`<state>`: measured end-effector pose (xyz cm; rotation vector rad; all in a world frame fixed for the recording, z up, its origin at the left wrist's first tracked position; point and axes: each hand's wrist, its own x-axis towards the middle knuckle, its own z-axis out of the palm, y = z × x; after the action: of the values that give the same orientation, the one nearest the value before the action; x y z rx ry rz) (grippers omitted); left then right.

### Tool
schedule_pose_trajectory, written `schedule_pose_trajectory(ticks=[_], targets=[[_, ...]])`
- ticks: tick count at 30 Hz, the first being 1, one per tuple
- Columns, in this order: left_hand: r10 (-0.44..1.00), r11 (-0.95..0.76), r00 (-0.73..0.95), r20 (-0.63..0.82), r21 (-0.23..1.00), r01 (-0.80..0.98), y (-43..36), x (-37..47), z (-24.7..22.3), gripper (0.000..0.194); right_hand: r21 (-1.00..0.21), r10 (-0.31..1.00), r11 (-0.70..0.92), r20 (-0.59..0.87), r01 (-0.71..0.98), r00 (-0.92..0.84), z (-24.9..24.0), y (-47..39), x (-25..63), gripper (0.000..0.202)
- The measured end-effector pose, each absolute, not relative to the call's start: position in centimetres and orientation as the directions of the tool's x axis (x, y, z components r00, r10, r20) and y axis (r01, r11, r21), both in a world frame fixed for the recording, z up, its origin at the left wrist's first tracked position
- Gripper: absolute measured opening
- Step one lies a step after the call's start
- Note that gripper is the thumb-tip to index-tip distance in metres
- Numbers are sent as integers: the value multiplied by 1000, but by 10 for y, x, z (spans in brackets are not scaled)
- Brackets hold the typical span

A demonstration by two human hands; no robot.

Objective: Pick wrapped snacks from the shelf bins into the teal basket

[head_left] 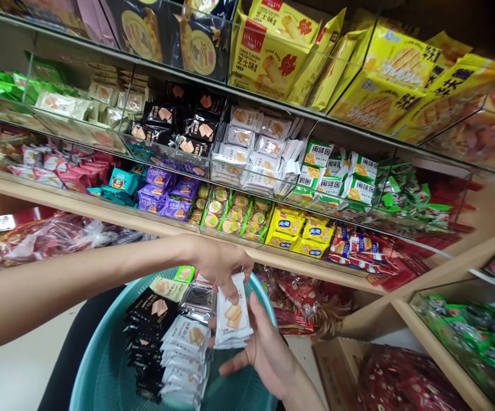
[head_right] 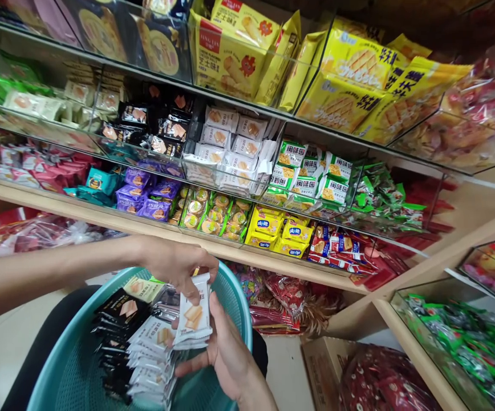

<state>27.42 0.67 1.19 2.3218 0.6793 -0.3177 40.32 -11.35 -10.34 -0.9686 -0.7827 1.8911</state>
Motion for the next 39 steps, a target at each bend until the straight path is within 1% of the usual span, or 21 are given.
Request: schedule_pose_trajectory(ticks=[2,4,7,11,12,14,16,17,18,20,22,24,27,30,32,34,37,39], targets=[[418,-693,831,-368,461,553,4,273,11,37,-830,895,-419,-308,-368,-324,-106,-115,404,51],[419,-740,843,-337,412,532,4,270,9,38,-853,895,-407,-300,-326,-331,-108,-115,403,49],[395,-784,871,-291,388,485,5,265,5,36,-859,879,-425,-315,-287,-359,-109,-116,403,50],[372,-803,870,-325,359,477,1,254,7,36,-860,868,-431,-312,-274,-387,-110,-115,403,48],[374,-811,865,-336,334,480,-2,251,8,41,-861,863,-434,-311,-267,-398,-110,-115,403,47],[373,-848,869,-326,260,461,-10,244,7,55,-860,848,-445,-316,-248,-426,-111,-114,404,45],[320,-905,909,-266,198,376,-18,239,3,69,-857,826,-462,-323,-227,-463,-112,-114,405,45],[272,-932,933,-234,178,316,-23,237,-1,69,-855,812,-471,-324,-218,-486,-112,-113,405,44],[221,-952,953,-207,168,257,-27,235,-6,65,-851,796,-481,-322,-212,-512,-112,-113,404,43],[156,-971,973,-168,153,182,-34,231,-16,49,-842,764,-499,-316,-205,-563,-111,-112,403,42],[153,-979,979,-138,117,169,-40,229,-26,35,-836,738,-511,-306,-201,-602,-109,-112,402,43],[165,-982,982,-91,79,172,-45,225,-33,28,-829,714,-526,-308,-191,-629,-107,-113,400,47],[148,-986,988,-39,72,151,-52,220,-40,30,-814,684,-554,-326,-175,-652,-109,-117,396,50],[136,-985,989,-63,95,141,-60,215,-47,38,-813,677,-556,-321,-173,-662,-115,-121,391,53],[157,-980,984,-82,114,166,-66,213,-51,43,-808,680,-558,-314,-189,-663,-120,-121,387,58],[192,-968,977,-88,145,204,-71,212,-54,43,-798,682,-564,-305,-213,-664,-125,-121,384,63],[237,-946,967,-95,202,252,-77,210,-56,38,-793,678,-566,-291,-225,-675,-129,-121,379,68],[248,-938,964,-100,223,265,-78,208,-57,42,-795,672,-562,-280,-227,-686,-132,-121,376,70]])
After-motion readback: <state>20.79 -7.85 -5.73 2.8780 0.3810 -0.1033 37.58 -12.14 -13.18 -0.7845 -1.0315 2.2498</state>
